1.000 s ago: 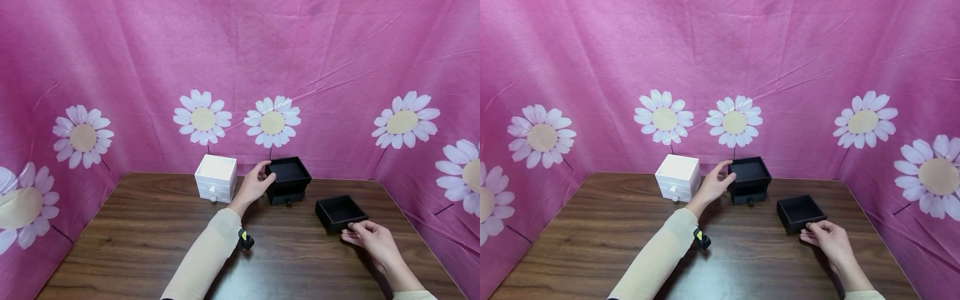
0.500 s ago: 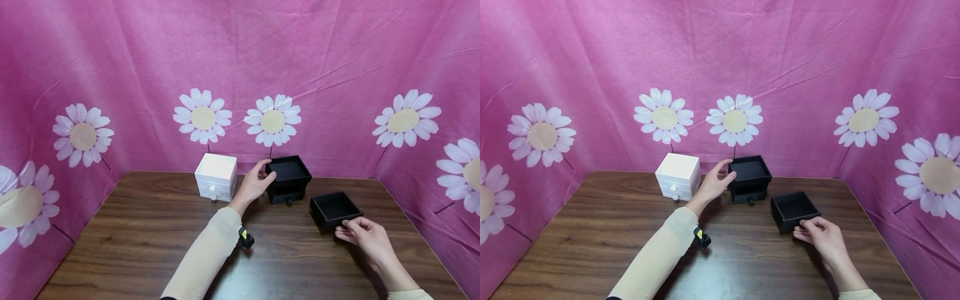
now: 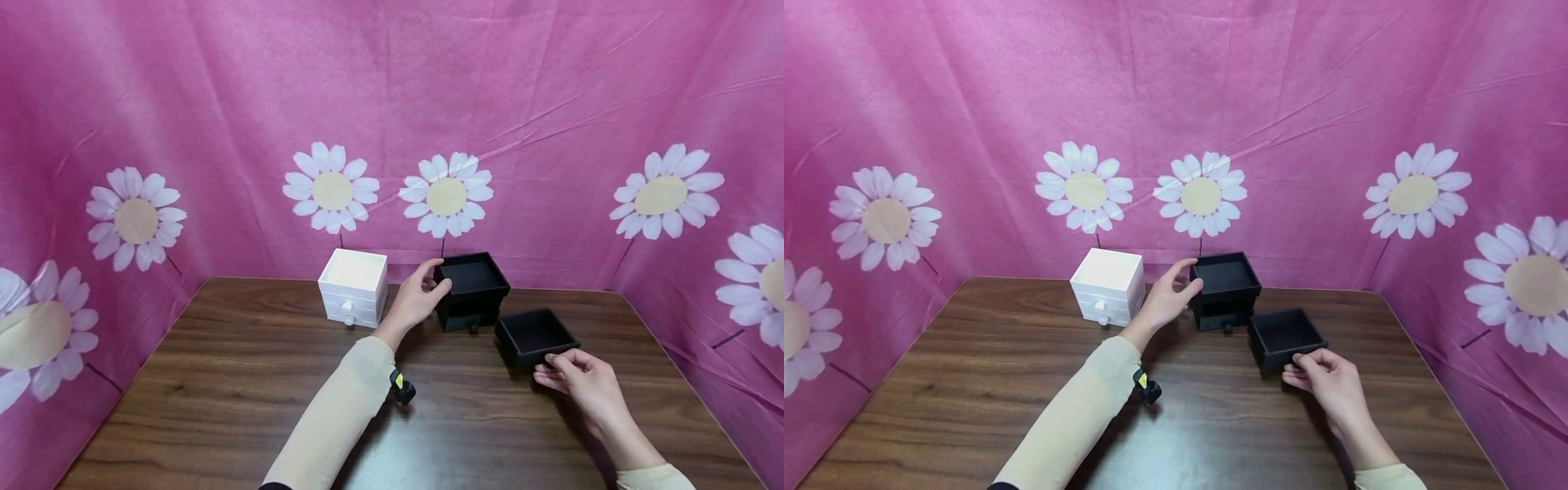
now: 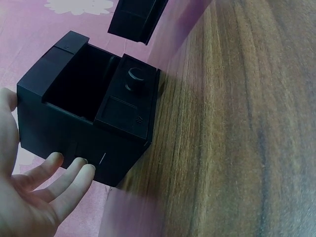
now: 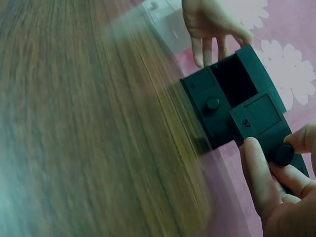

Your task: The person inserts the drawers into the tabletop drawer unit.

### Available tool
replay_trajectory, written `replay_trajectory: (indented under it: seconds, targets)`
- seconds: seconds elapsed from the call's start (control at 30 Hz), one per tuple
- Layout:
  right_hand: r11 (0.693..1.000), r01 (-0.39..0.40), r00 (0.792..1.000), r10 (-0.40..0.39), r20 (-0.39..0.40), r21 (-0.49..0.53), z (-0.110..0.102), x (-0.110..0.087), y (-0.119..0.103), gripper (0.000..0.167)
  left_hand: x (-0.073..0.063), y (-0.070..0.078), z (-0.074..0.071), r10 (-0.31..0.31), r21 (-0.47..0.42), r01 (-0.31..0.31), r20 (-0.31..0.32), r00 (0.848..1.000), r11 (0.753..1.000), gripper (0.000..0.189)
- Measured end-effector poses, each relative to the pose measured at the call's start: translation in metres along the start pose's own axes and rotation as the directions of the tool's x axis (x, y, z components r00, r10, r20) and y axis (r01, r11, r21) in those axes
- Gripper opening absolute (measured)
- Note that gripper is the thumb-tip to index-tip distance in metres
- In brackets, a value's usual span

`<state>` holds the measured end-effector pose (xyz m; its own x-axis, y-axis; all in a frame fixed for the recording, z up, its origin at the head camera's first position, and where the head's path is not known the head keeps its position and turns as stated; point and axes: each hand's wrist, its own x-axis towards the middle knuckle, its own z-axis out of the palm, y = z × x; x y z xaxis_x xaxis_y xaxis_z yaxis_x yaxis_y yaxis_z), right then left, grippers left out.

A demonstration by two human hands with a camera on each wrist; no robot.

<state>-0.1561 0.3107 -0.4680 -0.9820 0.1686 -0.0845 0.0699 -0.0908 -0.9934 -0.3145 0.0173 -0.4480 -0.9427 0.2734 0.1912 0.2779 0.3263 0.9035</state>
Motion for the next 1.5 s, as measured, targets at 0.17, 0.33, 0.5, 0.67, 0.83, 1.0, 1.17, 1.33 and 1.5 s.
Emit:
replay_trajectory:
  seconds: [0.17, 0.33, 0.5, 0.67, 0.83, 1.0, 1.17, 1.33, 1.5]
  targets:
    - [1.0, 0.014, 1.0, -0.014, -0.004, 0.012, 0.01, -0.001, -0.003, 0.025, 0.0, 0.0, 0.0, 0.013, -0.001, -0.013, -0.008, 1.0, 1.0, 0.052]
    - [1.0, 0.012, 1.0, -0.013, 0.005, 0.015, 0.018, -0.002, -0.003, 0.025, 0.0, -0.001, 0.001, 0.01, -0.001, -0.01, -0.006, 1.0, 1.0, 0.052]
    - [1.0, 0.02, 1.0, -0.02, 0.013, 0.016, 0.026, -0.002, -0.003, 0.025, 0.0, -0.002, 0.001, -0.003, -0.002, 0.003, -0.004, 1.0, 1.0, 0.052]
    - [1.0, 0.026, 0.999, -0.026, 0.022, 0.008, 0.033, -0.002, -0.004, 0.024, -0.001, -0.002, 0.001, -0.007, 0.001, 0.007, -0.008, 1.0, 1.0, 0.051]
    - [1.0, 0.017, 0.999, -0.017, 0.03, 0.002, 0.039, -0.003, -0.005, 0.025, -0.001, -0.002, 0.002, -0.002, -0.001, 0.002, -0.004, 1.0, 1.0, 0.052]
    - [1.0, 0.026, 0.999, -0.026, 0.032, 0.005, 0.049, 0.0, -0.005, 0.022, -0.001, -0.003, 0.002, -0.002, -0.003, 0.002, -0.007, 1.0, 1.0, 0.052]
    - [1.0, 0.025, 0.999, -0.025, 0.033, 0.003, 0.059, 0.0, -0.004, 0.02, -0.001, -0.004, 0.002, -0.004, 0.004, 0.004, -0.003, 1.0, 1.0, 0.052]
    - [1.0, 0.03, 0.999, -0.03, 0.034, 0.0, 0.067, 0.002, -0.004, 0.02, -0.002, -0.002, 0.001, -0.006, -0.002, 0.006, 0.002, 1.0, 1.0, 0.052]
    - [0.999, 0.035, 0.999, -0.035, 0.041, 0.014, 0.072, 0.003, -0.003, 0.021, -0.002, -0.002, 0.001, -0.002, -0.015, 0.002, 0.002, 1.0, 1.0, 0.052]
